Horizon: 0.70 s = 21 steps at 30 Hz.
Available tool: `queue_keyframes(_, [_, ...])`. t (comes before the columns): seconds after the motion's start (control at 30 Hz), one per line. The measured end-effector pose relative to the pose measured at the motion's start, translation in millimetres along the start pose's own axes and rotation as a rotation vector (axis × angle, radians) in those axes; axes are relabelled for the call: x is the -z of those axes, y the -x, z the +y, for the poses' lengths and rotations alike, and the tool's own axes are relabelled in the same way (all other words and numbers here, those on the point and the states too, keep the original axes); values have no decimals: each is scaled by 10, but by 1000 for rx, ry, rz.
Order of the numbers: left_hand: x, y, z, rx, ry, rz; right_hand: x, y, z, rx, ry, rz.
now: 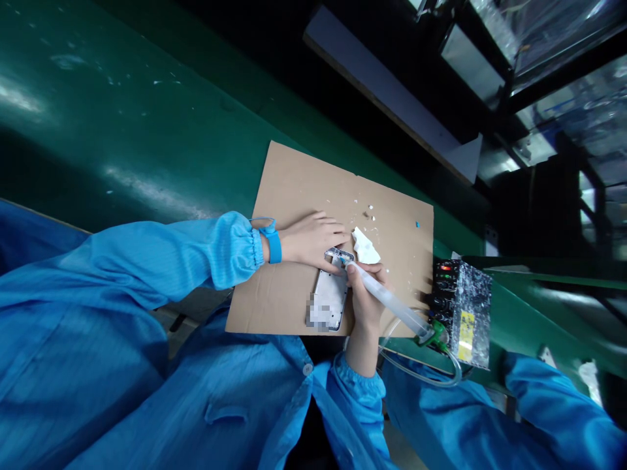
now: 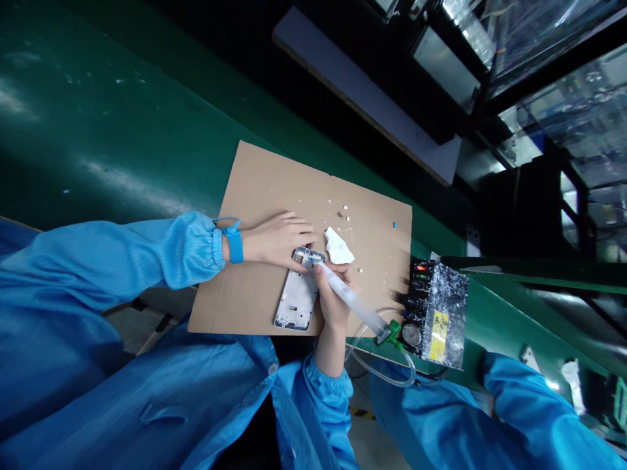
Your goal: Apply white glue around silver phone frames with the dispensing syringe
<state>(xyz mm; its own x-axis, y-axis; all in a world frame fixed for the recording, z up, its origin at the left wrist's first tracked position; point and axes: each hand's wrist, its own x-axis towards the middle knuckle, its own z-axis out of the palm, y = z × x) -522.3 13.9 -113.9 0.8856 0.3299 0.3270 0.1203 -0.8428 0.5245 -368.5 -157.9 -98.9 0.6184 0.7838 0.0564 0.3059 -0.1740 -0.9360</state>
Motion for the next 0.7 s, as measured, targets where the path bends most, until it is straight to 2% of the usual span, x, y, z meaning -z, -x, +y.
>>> queue_keyframes(0.37, [-12,-9,-31,-2,-54,-14,33,-20,46,-12,-14,38])
queue_keyframes(0.53, [-4,-4,-45,-3,-45,-27,44,-14,49,26,-73,112])
queue_keyframes(0.63, [97,-40,-187,-12,-36,-75,55,-19,82,33,-100,162])
queue_keyframes(0.7, [239,-87,-386,32,-60,-66,57,-26,105,34,-120,190])
